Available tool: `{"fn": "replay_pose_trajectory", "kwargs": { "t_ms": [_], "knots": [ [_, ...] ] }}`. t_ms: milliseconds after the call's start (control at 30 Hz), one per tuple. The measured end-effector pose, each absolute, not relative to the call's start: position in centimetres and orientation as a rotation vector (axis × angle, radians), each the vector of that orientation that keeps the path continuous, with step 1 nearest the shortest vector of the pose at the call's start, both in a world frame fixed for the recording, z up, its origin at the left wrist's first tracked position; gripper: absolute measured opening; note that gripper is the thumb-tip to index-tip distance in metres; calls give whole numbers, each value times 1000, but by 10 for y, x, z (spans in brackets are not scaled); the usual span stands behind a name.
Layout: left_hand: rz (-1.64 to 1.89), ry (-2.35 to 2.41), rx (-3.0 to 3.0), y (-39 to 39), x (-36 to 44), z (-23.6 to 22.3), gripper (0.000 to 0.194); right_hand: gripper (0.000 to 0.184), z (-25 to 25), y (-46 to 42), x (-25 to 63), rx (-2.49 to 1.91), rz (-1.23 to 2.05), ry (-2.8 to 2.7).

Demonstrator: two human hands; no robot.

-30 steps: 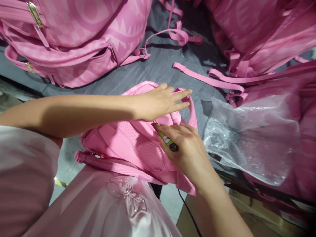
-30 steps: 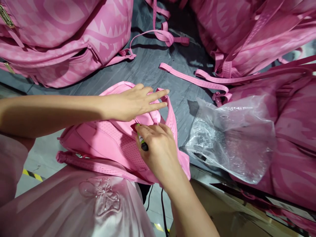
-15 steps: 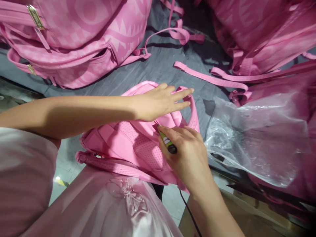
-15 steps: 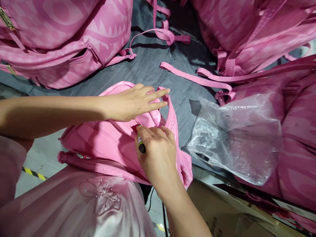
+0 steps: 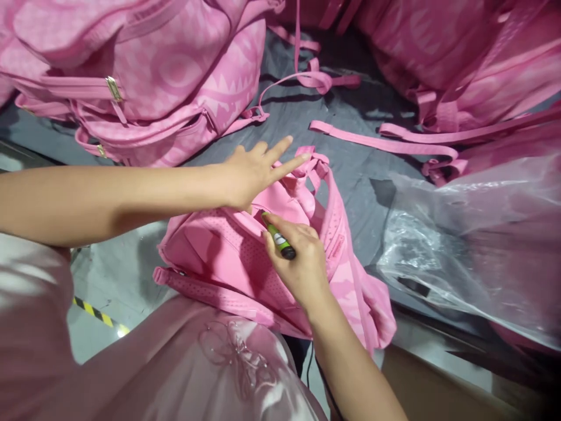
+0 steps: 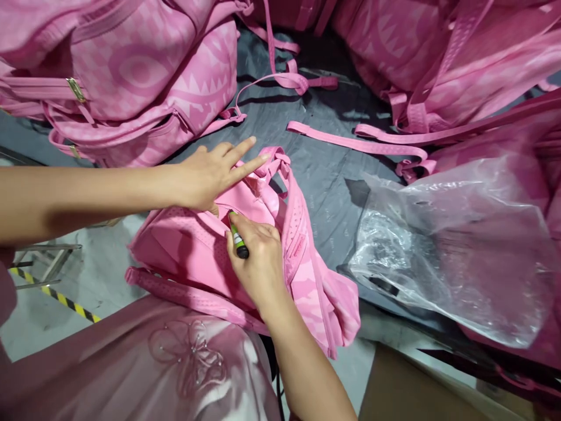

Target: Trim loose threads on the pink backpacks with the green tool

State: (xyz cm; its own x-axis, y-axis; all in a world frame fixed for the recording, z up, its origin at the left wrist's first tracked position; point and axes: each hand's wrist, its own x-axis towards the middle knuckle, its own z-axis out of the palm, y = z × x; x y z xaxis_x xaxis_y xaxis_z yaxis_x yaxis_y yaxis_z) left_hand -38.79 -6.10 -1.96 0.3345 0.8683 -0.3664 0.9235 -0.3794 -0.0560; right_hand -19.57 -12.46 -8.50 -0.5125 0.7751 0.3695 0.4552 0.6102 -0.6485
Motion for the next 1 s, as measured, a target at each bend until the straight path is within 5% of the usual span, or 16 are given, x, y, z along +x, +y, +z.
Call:
{"fn": "replay_pose_trajectory", "kwargs": {
  "t_ms": [400,1000],
  "knots": [
    [-678,1559,2490,-60,-387,-9,115,25,-94,-119,-207,-949,762,-2047],
    [-653,1524,2327,-48,-389,-11,129,25,-84,-121,-224,-1086,821,-2024]
  ]
}}
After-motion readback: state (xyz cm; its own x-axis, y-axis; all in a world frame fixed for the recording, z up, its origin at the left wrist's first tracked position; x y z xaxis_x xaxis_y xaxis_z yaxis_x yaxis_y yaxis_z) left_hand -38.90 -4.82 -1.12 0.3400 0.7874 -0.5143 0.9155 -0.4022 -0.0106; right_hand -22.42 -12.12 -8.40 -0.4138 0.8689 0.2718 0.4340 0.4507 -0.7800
